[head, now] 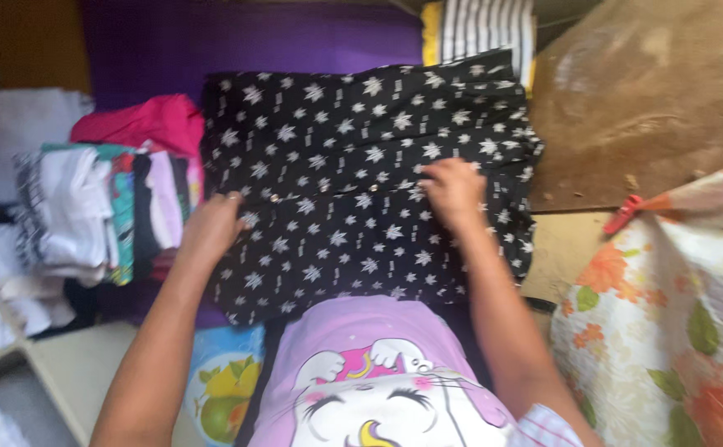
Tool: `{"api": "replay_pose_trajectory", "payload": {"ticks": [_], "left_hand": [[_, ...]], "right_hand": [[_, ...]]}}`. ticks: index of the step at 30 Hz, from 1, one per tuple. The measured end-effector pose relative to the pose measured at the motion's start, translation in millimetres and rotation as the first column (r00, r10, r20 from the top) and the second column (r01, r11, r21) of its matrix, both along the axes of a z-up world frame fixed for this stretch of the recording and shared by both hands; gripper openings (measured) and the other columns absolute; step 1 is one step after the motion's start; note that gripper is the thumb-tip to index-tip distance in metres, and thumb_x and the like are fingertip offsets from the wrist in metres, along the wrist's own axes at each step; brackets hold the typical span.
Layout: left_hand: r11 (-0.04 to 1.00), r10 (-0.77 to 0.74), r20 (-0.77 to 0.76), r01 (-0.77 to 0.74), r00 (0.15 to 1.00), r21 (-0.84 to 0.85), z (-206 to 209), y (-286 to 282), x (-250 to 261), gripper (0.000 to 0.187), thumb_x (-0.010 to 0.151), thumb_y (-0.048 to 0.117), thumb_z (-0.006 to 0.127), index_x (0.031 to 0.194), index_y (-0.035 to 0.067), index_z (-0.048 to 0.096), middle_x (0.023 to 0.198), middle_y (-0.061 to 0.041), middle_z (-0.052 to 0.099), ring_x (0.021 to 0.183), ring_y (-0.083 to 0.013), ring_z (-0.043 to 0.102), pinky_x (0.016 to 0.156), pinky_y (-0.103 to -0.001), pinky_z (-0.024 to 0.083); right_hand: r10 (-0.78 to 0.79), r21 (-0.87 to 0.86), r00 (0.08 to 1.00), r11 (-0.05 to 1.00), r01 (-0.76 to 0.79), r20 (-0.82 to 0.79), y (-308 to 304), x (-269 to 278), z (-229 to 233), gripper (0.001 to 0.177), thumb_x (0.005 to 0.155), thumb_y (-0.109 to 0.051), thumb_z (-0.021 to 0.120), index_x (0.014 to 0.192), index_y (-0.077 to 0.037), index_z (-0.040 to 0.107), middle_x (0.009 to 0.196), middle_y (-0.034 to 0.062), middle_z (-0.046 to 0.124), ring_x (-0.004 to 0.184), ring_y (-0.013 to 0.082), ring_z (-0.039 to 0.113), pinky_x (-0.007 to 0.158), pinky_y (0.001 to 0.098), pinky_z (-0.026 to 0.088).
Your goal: The person folds various items of clothing, including a black patterned garment and a light blue shirt, by hand on a purple mat. They place the folded items into stacks or a storage container.
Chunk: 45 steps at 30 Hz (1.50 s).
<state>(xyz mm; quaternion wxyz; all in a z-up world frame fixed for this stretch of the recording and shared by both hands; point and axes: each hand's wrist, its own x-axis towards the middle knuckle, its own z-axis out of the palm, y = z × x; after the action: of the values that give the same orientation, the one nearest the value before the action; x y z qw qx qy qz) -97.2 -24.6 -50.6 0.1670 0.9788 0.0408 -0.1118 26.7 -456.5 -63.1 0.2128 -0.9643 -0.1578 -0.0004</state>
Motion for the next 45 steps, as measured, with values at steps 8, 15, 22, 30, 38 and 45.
{"api": "replay_pose_trajectory", "payload": {"ticks": [8,15,22,30,38,45], "left_hand": [[0.975,-0.086,0.018,0.088,0.996,-0.206,3.7,-0.6,-9.7,0.012,0.084,0.008,0.071,0.096,0.010,0.070,0.093,-0.013,0.068,0.093,-0.0371,0.068,0.081,-0.048,0.054],[0.762,-0.240,-0.338,-0.039,0.910,-0.646,15.6,-10.9,-46.9,0.016,0.084,0.010,0.068,0.101,0.012,0.070,0.093,-0.006,0.071,0.086,-0.0218,0.069,0.077,-0.036,0.056],[0.943,0.110,0.082,-0.078,0.991,-0.324,-11.4,-24.0,-41.9,0.012,0.089,0.018,0.074,0.099,0.012,0.071,0.093,-0.009,0.065,0.089,-0.0293,0.066,0.079,-0.042,0.055],[0.979,-0.158,0.470,0.077,0.869,0.186,-40.0,-23.6,1.4,0.014,0.092,0.010,0.068,0.106,0.008,0.070,0.102,-0.012,0.058,0.098,-0.0330,0.062,0.079,-0.044,0.054],[0.989,-0.142,0.569,0.096,0.810,0.111,0.4,-12.6,7.6,0.015,0.088,0.005,0.066,0.102,0.009,0.070,0.096,-0.010,0.059,0.099,-0.0314,0.060,0.085,-0.044,0.054],[0.983,-0.178,0.401,0.146,0.899,0.110,-15.7,-17.8,-17.1,0.014,0.087,0.004,0.066,0.100,0.007,0.072,0.096,-0.011,0.058,0.097,-0.0328,0.061,0.082,-0.045,0.053]], "right_hand": [[0.257,0.215,0.966,0.945,-0.245,-0.031,19.9,-15.1,-3.2,0.033,0.086,-0.034,0.081,0.115,-0.019,0.077,0.108,0.0008,0.068,0.103,0.0261,0.058,0.090,0.0419,0.043],[0.300,0.033,0.942,0.954,-0.299,-0.149,31.5,-37.9,-8.6,0.025,0.077,-0.017,0.076,0.100,-0.022,0.081,0.094,-0.0017,0.065,0.102,0.0222,0.059,0.102,0.0419,0.036],[0.108,0.121,0.957,0.990,-0.078,-0.268,11.5,-34.7,-8.7,0.018,0.091,-0.020,0.073,0.107,-0.022,0.079,0.095,-0.0005,0.066,0.090,0.0217,0.066,0.084,0.0367,0.053],[0.241,-0.013,0.939,0.969,-0.245,0.246,50.8,-21.9,-14.0,0.027,0.081,-0.027,0.083,0.103,-0.014,0.075,0.095,0.0062,0.060,0.092,0.0285,0.059,0.077,0.0402,0.050],[0.261,-0.059,0.911,0.965,-0.255,0.319,39.5,-13.4,-17.9,0.026,0.077,-0.003,0.075,0.101,-0.013,0.075,0.095,0.0024,0.061,0.093,0.0255,0.058,0.078,0.0390,0.047],[0.312,-0.006,0.913,0.947,-0.322,0.264,27.5,-31.4,-12.0,0.026,0.076,-0.001,0.075,0.099,-0.013,0.076,0.093,0.0018,0.060,0.092,0.0249,0.058,0.080,0.0401,0.046]]}}
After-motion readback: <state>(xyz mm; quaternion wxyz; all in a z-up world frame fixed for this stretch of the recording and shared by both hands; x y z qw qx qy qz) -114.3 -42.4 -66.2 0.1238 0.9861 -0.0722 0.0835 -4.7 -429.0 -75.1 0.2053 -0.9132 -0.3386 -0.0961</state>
